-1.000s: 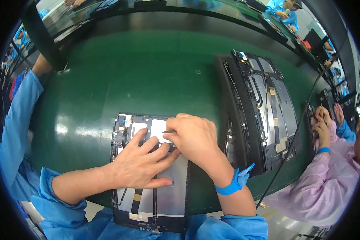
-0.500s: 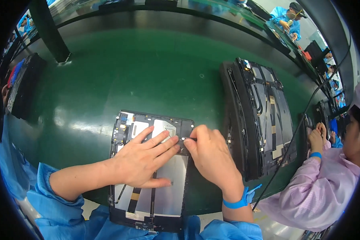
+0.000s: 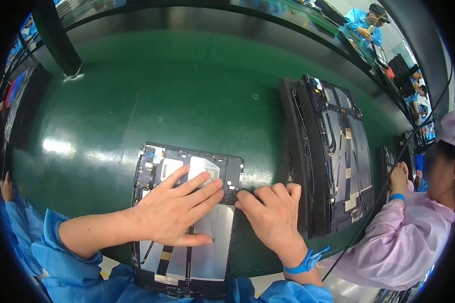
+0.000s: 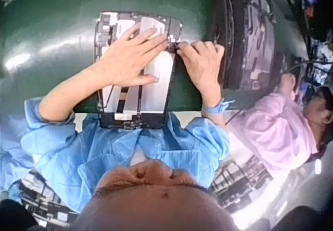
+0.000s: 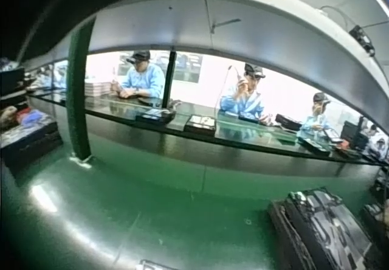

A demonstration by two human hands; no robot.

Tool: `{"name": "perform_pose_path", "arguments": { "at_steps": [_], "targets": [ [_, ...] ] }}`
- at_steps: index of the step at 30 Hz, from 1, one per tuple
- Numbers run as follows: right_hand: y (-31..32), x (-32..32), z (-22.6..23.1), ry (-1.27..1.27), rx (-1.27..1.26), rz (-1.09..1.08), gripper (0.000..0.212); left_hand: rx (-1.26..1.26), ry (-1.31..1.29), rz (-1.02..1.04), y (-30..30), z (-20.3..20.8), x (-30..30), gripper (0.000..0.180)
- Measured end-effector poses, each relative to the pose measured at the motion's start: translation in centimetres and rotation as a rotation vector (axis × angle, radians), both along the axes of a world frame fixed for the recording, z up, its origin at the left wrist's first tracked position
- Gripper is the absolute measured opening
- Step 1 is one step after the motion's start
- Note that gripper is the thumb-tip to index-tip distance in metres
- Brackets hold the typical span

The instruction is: The person connects internal ribbon cables to a motherboard and assembles components inside a tablet chassis by hand on an assembly line.

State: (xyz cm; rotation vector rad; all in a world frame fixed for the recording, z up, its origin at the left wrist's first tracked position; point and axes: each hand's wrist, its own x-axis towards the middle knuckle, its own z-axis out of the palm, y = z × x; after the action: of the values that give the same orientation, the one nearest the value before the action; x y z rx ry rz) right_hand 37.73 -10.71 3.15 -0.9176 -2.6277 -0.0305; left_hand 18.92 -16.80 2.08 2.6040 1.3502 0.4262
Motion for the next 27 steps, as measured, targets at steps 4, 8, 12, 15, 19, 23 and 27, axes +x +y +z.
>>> {"name": "perform_pose_path", "arguments": {
  "at_steps": [4, 8, 12, 15, 19, 23, 27],
  "targets": [
    [0.1, -0.3, -0.5, 0.049, 0.049, 0.020, 0.015, 0.012, -0.003, 0.011, 0.0, -0.1, 0.1, 0.064],
    [0.2, -0.1, -0.9, 0.116, 0.059, 0.078, 0.016, 0.032, 0.007, 0.009, 0.2, -0.1, 0.3, 0.065],
    [0.2, -0.2, -1.3, 0.157, 0.070, 0.100, 0.016, 0.046, 0.002, 0.012, 0.1, -0.3, 0.2, 0.066],
    [0.1, -0.2, -1.3, 0.180, 0.082, 0.103, 0.016, 0.053, 0.008, 0.013, 0.0, -0.4, 0.3, 0.066],
    [0.1, -0.2, -1.3, 0.179, 0.080, 0.095, 0.016, 0.043, 0.012, 0.010, 0.0, -0.4, 0.4, 0.067],
    [0.0, -0.3, -1.6, 0.177, 0.123, 0.080, 0.016, 0.040, 0.016, 0.017, 0.0, -0.5, 0.4, 0.067],
    [-1.4, -0.9, -1.3, 0.016, 0.303, -0.034, 0.014, 0.030, 0.060, 0.013, 0.1, -0.1, 0.4, 0.069]
  ]
}}
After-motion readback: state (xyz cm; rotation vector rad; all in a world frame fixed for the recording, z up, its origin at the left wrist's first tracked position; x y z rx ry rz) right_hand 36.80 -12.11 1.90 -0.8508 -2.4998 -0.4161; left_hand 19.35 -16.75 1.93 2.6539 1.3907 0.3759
